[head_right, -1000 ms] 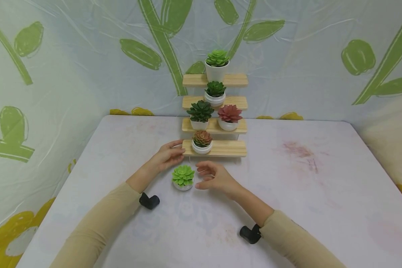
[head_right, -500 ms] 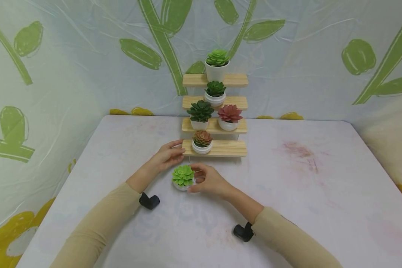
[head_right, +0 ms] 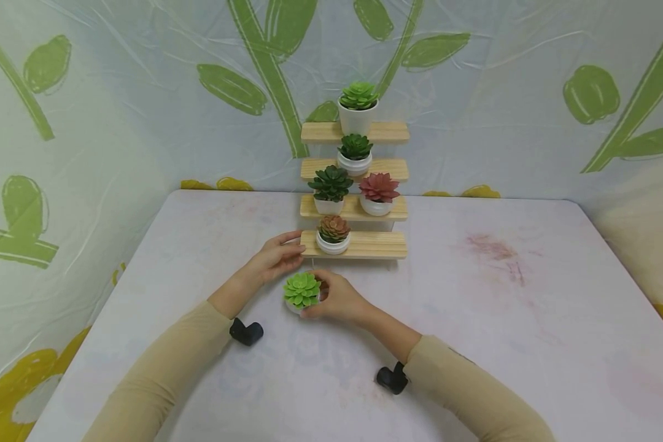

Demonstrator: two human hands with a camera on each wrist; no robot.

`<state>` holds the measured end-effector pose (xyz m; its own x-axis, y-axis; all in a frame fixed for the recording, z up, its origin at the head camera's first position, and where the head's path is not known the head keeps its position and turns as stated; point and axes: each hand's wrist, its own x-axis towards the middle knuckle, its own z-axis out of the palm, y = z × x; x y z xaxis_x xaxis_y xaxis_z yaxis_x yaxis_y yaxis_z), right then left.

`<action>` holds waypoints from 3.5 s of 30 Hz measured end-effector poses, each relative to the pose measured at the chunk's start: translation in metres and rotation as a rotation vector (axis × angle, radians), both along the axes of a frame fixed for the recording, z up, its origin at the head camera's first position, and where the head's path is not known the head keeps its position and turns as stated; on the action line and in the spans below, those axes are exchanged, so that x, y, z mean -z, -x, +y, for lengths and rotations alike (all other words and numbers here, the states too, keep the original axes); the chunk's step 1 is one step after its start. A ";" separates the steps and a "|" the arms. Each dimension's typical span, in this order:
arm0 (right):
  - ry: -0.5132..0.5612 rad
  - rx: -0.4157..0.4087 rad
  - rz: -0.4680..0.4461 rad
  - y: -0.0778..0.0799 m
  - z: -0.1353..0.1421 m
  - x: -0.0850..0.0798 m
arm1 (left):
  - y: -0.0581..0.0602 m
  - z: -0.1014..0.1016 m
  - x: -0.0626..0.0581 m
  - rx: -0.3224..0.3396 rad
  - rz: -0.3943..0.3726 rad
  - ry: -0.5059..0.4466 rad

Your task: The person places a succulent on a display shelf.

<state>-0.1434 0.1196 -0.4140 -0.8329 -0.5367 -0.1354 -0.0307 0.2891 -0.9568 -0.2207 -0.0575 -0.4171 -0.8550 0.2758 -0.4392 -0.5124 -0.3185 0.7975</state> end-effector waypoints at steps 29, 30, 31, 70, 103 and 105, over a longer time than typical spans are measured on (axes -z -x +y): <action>-0.005 0.059 -0.002 -0.007 0.021 -0.007 | 0.001 0.001 0.003 -0.002 0.013 -0.008; -0.007 0.062 -0.003 -0.008 0.023 -0.007 | 0.001 0.001 0.003 -0.002 0.013 -0.009; -0.007 0.067 -0.006 -0.008 0.025 -0.007 | 0.002 0.001 0.003 -0.003 0.013 -0.009; -0.079 0.294 0.032 0.010 0.091 -0.053 | 0.002 0.001 0.002 -0.012 -0.020 -0.017; -0.076 0.328 0.039 0.039 0.115 -0.056 | 0.003 0.002 -0.001 0.009 -0.002 0.020; -0.073 0.311 0.049 0.038 0.121 -0.057 | 0.002 0.001 -0.002 0.029 0.017 0.039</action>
